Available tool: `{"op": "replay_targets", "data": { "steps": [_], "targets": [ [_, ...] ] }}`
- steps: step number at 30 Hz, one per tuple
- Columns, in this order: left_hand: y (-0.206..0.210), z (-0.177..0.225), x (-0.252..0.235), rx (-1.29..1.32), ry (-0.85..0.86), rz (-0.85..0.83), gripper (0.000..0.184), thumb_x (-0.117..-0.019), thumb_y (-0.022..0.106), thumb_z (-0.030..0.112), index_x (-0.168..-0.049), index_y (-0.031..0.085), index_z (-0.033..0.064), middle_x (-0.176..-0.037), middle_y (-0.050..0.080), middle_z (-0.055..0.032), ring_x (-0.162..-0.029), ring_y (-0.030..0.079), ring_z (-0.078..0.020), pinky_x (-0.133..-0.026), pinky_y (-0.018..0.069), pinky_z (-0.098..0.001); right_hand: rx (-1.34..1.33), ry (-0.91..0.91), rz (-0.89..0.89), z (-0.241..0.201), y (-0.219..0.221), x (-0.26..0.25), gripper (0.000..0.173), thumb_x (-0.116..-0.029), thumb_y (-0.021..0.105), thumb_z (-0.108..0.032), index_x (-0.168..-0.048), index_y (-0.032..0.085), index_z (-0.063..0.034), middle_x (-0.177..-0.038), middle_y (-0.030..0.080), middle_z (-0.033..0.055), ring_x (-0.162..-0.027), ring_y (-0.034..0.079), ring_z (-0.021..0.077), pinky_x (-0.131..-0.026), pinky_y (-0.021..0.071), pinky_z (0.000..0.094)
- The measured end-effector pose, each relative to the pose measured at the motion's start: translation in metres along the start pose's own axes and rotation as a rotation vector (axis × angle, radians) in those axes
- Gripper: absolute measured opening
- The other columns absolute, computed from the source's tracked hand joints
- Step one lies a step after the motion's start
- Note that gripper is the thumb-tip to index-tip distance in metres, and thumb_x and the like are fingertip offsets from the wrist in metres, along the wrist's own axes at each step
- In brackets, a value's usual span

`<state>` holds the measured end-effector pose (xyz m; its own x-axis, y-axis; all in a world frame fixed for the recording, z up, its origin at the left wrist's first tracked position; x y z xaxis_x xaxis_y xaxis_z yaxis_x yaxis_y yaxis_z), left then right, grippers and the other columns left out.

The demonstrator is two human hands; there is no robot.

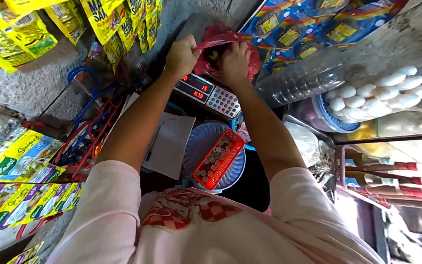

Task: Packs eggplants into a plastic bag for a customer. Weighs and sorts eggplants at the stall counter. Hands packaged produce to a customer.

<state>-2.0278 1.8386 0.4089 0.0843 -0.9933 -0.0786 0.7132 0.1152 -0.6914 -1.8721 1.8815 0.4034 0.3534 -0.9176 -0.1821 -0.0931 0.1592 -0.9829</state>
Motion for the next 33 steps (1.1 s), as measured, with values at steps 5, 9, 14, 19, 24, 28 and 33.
{"op": "replay_targets", "data": {
  "steps": [5,9,14,19,24,28,33],
  "targets": [
    [0.010,0.011,-0.010,0.100,0.001,0.007,0.030,-0.1060,0.054,0.023,-0.121,0.059,-0.0023,-0.111,0.067,-0.0216,-0.109,0.066,-0.0332,-0.097,0.0512,-0.0501,-0.283,0.071,-0.039,0.003,-0.037,0.006,0.034,-0.0995,0.060,-0.015,-0.120,0.063,0.0120,-0.141,0.051,0.0310,-0.139,0.044,0.0449,-0.116,0.0359,0.0547],
    [0.014,0.009,-0.018,0.240,-0.078,0.038,0.029,-0.1076,0.051,0.022,-0.121,0.057,-0.0026,-0.113,0.066,-0.0215,-0.109,0.065,-0.0316,-0.096,0.0504,-0.0482,-0.337,0.086,-0.086,0.016,-0.019,0.022,0.034,-0.1060,0.053,-0.017,-0.126,0.058,0.0102,-0.136,0.055,0.0306,-0.128,0.056,0.0437,-0.108,0.0450,0.0573],
    [0.014,0.018,-0.026,0.344,-0.069,0.034,0.027,-0.1085,0.048,0.020,-0.123,0.056,-0.0010,-0.115,0.065,-0.0198,-0.110,0.063,-0.0273,-0.097,0.0488,-0.0448,-0.232,0.060,0.039,0.023,0.000,0.036,0.033,-0.1052,0.054,-0.016,-0.120,0.061,0.0122,-0.132,0.056,0.0330,-0.135,0.046,0.0505,-0.110,0.0400,0.0600],
    [0.004,0.039,-0.043,0.381,0.020,0.074,0.022,-0.1074,0.049,0.015,-0.119,0.056,-0.0021,-0.113,0.064,-0.0184,-0.108,0.062,-0.0250,-0.096,0.0491,-0.0411,-0.188,0.077,0.169,0.023,0.016,0.022,0.029,-0.1003,0.055,-0.005,-0.123,0.061,0.0116,-0.138,0.052,0.0318,-0.134,0.044,0.0524,-0.104,0.0404,0.0641],
    [-0.005,0.037,-0.047,0.314,0.024,0.090,0.023,-0.1048,0.054,0.015,-0.119,0.058,-0.0022,-0.113,0.064,-0.0178,-0.108,0.063,-0.0239,-0.096,0.0499,-0.0398,-0.165,0.103,0.152,0.030,0.012,-0.014,0.031,-0.0975,0.057,-0.005,-0.124,0.061,0.0105,-0.139,0.052,0.0290,-0.135,0.045,0.0474,-0.107,0.0403,0.0591],
    [-0.001,0.023,-0.041,0.284,-0.024,0.090,0.026,-0.1064,0.052,0.017,-0.120,0.056,-0.0044,-0.115,0.062,-0.0201,-0.109,0.062,-0.0254,-0.097,0.0487,-0.0398,-0.302,0.098,0.147,0.022,-0.010,0.001,0.029,-0.1004,0.057,-0.010,-0.118,0.063,0.0119,-0.134,0.054,0.0315,-0.133,0.048,0.0470,-0.113,0.0388,0.0538],
    [0.003,-0.002,-0.041,0.372,-0.153,0.103,0.032,-0.1087,0.046,0.017,-0.130,0.053,-0.0063,-0.126,0.061,-0.0241,-0.120,0.060,-0.0304,-0.105,0.0464,-0.0449,-0.775,0.258,0.149,0.053,-0.031,0.062,0.032,-0.1060,0.050,-0.018,-0.119,0.062,0.0091,-0.121,0.062,0.0233,-0.111,0.062,0.0268,-0.098,0.0499,0.0409]
  ]
}}
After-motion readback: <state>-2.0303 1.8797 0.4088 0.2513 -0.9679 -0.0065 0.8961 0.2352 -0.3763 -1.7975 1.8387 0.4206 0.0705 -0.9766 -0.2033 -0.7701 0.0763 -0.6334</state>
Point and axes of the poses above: each hand's wrist, its own x-axis away from the middle knuckle, its own y-axis out of the palm, z = x × y, the point moved 9 cm from there along -x, towards the middle knuckle
